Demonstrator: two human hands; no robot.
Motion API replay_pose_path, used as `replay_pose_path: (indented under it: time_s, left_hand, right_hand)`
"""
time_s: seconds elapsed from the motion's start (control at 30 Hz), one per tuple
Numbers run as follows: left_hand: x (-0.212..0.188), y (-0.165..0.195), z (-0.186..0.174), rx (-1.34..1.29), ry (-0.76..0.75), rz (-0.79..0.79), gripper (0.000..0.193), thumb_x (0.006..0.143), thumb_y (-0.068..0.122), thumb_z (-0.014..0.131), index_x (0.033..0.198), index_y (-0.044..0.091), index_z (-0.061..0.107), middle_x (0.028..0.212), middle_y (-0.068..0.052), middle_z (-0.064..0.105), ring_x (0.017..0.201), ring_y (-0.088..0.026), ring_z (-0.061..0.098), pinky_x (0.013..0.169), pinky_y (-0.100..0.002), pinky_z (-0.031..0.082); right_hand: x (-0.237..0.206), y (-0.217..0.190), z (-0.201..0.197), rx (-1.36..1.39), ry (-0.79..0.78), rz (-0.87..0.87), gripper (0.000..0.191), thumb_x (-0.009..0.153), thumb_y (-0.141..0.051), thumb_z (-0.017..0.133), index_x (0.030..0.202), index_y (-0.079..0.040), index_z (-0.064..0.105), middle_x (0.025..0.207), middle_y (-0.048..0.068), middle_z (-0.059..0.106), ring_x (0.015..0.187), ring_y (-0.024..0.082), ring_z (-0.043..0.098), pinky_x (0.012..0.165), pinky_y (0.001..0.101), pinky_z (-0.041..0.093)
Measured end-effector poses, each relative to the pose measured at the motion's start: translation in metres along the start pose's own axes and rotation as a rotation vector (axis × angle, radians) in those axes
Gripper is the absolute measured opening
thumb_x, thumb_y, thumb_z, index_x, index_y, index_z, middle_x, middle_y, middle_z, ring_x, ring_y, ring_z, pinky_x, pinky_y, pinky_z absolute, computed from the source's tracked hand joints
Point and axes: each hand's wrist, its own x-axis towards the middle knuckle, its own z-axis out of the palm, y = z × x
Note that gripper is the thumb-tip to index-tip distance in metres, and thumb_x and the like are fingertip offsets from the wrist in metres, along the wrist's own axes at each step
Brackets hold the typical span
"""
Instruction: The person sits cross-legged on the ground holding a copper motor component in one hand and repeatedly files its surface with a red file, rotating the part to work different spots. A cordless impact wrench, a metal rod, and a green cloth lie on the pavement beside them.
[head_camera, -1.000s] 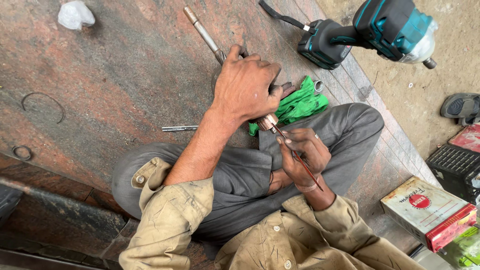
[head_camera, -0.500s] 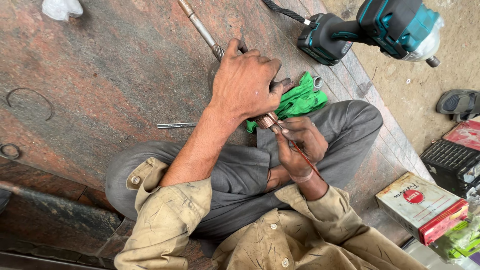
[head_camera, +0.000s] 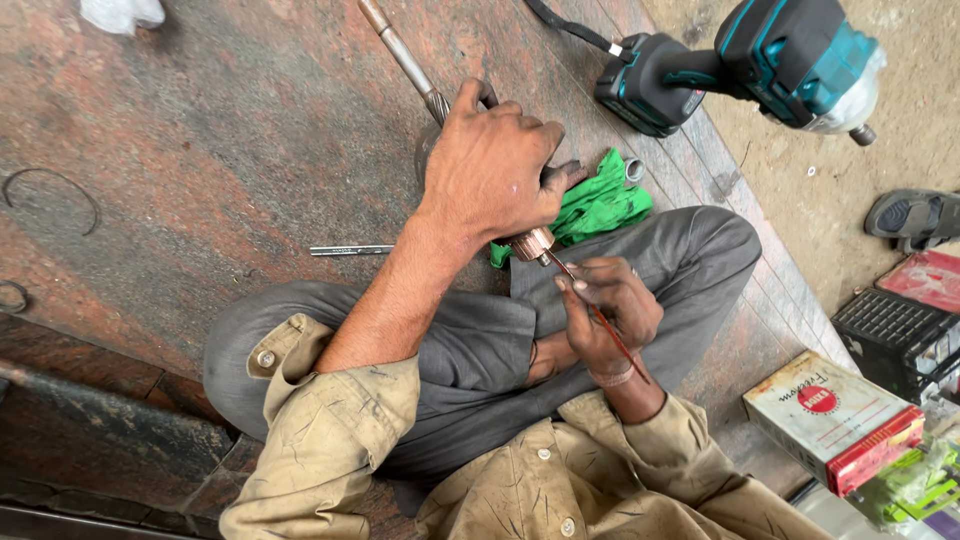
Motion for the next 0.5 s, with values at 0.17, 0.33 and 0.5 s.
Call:
replay_pose_path:
  time_s: [0.17, 0.33, 0.5]
  left_hand:
    - [-0.0032, 0.0005, 0.0008, -0.022, 0.017, 0.014, 0.035, 0.085, 0.043, 0.070, 0.077, 0.008, 0.071, 0.070, -0.012, 0.069, 0.079, -0.029, 0.069, 0.099, -0.052, 0.039]
    - [0.0002, -0.0004, 0.0010, -0.016, -0.002, 0.003, 0.043, 0.087, 0.048, 0.071, 0.075, 0.007, 0.071, 0.068, -0.014, 0.068, 0.076, -0.031, 0.069, 0.101, -0.052, 0.039]
    - [-0.0021, 0.0010, 0.0009, -0.033, 0.008, 0.005, 0.040, 0.085, 0.047, 0.072, 0.078, 0.008, 0.073, 0.071, -0.016, 0.070, 0.079, -0.033, 0.070, 0.102, -0.055, 0.038]
  right_hand:
    - [0.0008, 0.0005, -0.0008, -0.002, -0.011, -0.001, 0.029, 0.084, 0.010, 0.081, 0.085, -0.001, 0.053, 0.091, 0.017, 0.070, 0.083, 0.029, 0.072, 0.071, 0.0357, 0.057]
    - [0.0029, 0.0024, -0.0017, -0.005, -0.011, 0.033, 0.030, 0.085, 0.006, 0.082, 0.085, -0.002, 0.053, 0.088, 0.014, 0.066, 0.081, 0.027, 0.071, 0.072, 0.0344, 0.058]
    - [0.0051, 0.0010, -0.0031, -0.072, -0.050, 0.009, 0.030, 0.086, 0.006, 0.083, 0.085, -0.001, 0.054, 0.090, 0.016, 0.070, 0.079, 0.028, 0.071, 0.068, 0.0348, 0.055]
